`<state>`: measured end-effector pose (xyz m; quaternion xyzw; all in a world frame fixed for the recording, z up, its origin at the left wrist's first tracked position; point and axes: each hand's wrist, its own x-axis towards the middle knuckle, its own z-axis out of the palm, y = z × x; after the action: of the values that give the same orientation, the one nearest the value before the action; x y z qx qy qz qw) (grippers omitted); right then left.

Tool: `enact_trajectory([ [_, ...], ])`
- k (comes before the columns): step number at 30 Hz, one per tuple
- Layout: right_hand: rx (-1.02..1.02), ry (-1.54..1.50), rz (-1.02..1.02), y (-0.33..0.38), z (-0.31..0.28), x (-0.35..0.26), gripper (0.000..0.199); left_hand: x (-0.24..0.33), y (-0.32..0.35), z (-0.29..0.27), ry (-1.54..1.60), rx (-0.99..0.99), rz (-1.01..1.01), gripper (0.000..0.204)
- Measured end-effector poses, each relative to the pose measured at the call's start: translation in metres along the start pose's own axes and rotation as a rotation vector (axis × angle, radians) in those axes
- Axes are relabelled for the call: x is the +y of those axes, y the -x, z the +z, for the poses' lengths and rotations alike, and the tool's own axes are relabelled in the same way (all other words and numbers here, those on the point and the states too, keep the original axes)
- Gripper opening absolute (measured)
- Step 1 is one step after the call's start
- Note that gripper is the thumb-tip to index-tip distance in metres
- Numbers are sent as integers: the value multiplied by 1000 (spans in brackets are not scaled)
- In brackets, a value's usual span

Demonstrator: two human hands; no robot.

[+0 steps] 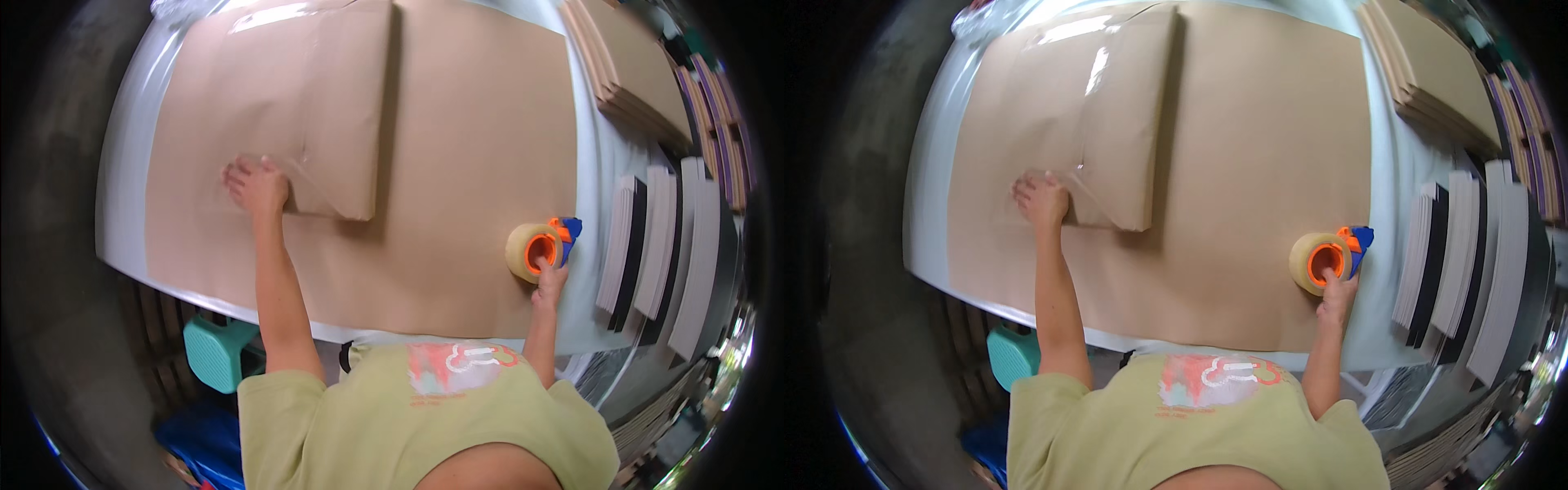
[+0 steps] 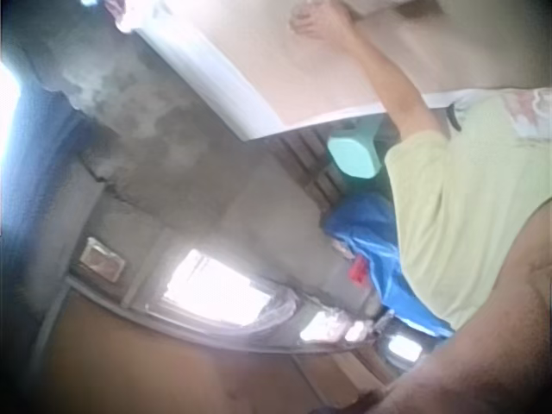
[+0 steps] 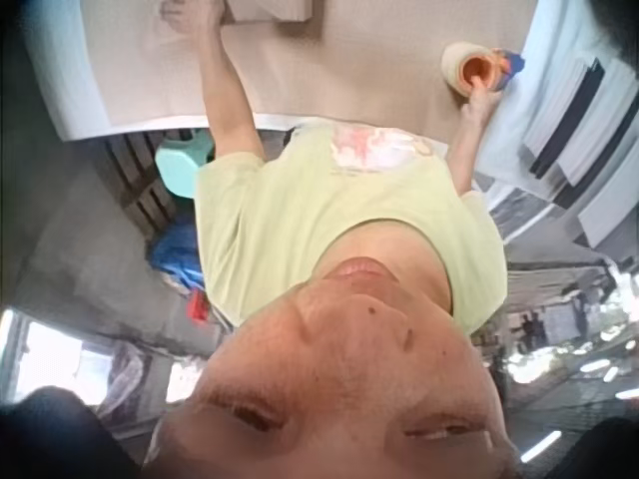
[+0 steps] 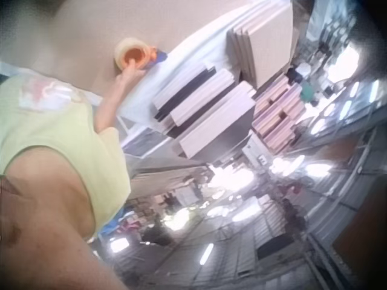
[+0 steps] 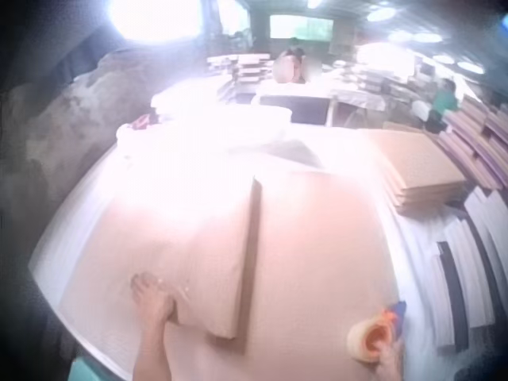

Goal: The person wraps black panels in brown paper, securing them with adhesive tape from a dispenser, and stacks them on a table.

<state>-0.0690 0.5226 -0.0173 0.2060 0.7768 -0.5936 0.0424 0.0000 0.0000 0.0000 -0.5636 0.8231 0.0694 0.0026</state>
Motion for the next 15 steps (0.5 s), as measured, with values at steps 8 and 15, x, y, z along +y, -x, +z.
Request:
enact_trajectory([
  [8,-613,-732,132,54,133,-170,55,-31,-11,-22,11,-106,360,82],
  [15,-1165,427,-1178,151,330,-268,54,-91,-67,-46,1026,-530,620,81],
])
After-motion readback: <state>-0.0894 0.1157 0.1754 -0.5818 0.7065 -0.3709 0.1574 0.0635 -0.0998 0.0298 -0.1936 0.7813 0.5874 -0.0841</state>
